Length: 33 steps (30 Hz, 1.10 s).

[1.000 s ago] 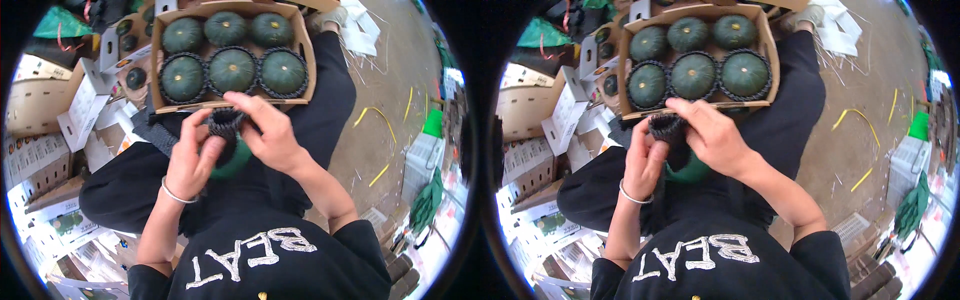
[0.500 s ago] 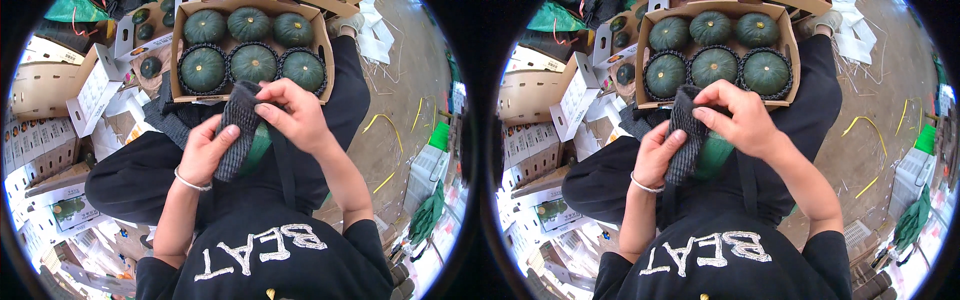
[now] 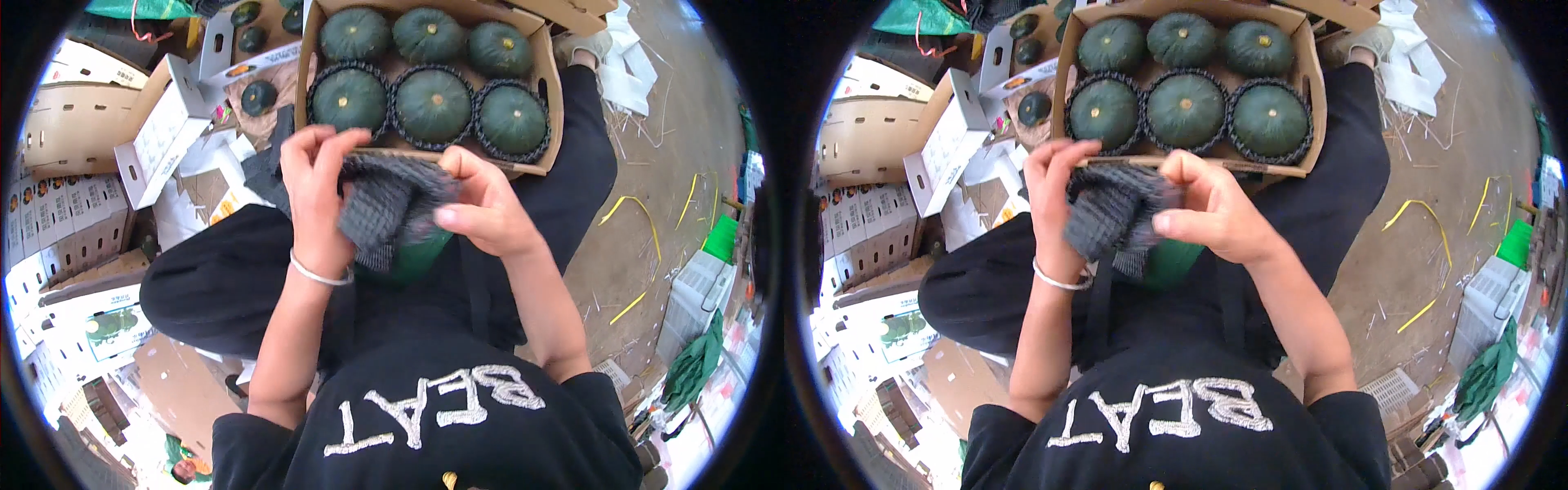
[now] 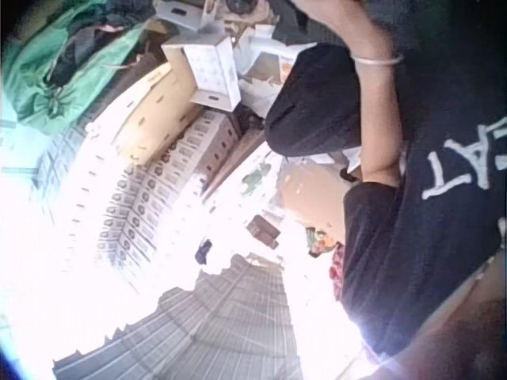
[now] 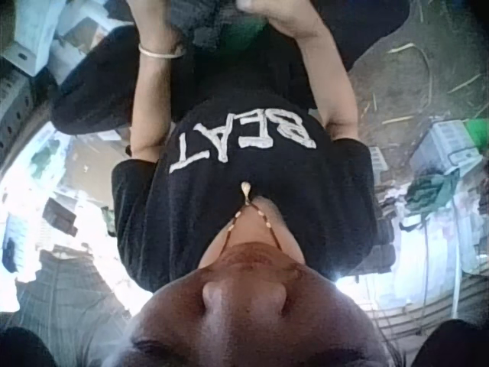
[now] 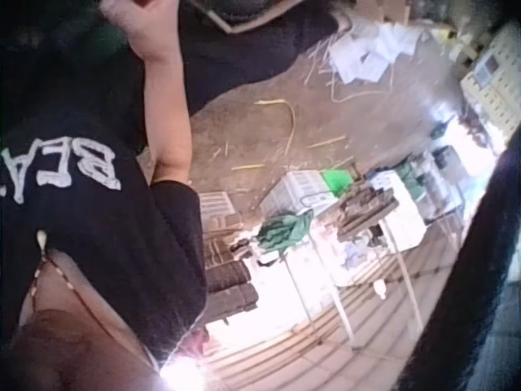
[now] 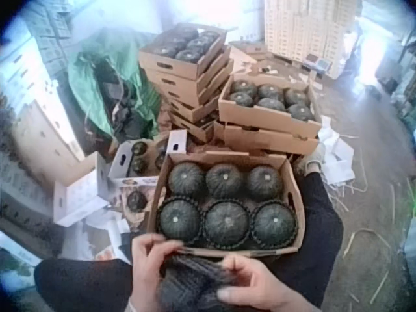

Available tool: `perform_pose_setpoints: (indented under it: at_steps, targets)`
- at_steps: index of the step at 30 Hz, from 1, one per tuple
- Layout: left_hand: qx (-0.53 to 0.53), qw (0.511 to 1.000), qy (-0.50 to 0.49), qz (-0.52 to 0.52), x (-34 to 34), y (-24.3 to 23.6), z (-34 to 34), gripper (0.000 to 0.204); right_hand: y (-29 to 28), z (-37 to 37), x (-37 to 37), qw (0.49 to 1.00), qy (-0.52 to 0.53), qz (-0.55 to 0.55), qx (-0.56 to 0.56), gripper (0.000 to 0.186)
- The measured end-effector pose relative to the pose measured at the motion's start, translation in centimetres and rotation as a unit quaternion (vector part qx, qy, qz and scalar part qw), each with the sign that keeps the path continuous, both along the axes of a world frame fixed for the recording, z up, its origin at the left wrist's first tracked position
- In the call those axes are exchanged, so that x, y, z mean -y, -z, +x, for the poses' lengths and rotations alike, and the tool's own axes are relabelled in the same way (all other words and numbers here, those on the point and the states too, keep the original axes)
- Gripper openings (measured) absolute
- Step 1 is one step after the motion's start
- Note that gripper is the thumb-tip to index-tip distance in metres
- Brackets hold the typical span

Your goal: The person wraps individual squash in protective mesh and places them into cardboard boxes. The person then applies stickers to the top of each squash and places a shipping label on a filled box.

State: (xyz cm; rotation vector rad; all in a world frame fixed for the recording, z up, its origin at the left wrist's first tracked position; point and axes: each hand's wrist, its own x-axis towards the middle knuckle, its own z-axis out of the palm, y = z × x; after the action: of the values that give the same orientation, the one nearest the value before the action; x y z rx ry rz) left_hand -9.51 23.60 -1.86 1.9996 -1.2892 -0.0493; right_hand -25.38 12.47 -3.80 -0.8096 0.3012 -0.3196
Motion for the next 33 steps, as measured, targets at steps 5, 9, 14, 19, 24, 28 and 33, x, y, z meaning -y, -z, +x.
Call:
perform_pose_setpoints:
  at_steps: [5, 9, 14, 19, 24, 28, 33]
  targets:
    - [-0.776, 0.601, 0.190, -0.040, -0.6, -1.0, 0.8, 0.070, -0.2, -0.4, 0.9, 0.993, -0.064, 0.104, -0.003, 0.035]
    - [-0.853, 0.458, 0.112, -0.223, -0.7, -0.4, 2.2, 0.049, -0.5, -0.6, -1.8, 0.968, -0.173, 0.178, -0.028, 0.047]
    - [-0.722, 0.692, -0.010, -0.017, -1.6, 0.4, 2.4, 0.043, 0.1, -0.8, -1.0, 0.973, -0.070, 0.219, -0.032, 0.037]
    - [-0.761, 0.642, 0.089, -0.014, -1.8, -1.0, 0.7, 0.046, 0.4, -0.1, -0.5, 0.977, -0.058, 0.196, -0.055, 0.037]
    - [-0.852, 0.479, 0.141, -0.157, -1.6, -0.6, 0.8, 0.056, 1.0, -1.8, -1.7, 0.938, -0.326, 0.105, -0.050, 0.033]
    - [-0.681, 0.714, 0.154, 0.052, -1.8, 0.0, 0.7, 0.047, -3.6, 1.5, 3.3, 0.986, 0.075, 0.148, -0.007, 0.018]
    - [-0.394, 0.916, -0.076, 0.000, 7.7, 3.0, 7.8, 0.020, -0.5, 13.6, 12.4, 0.870, 0.110, -0.451, -0.166, 0.027]
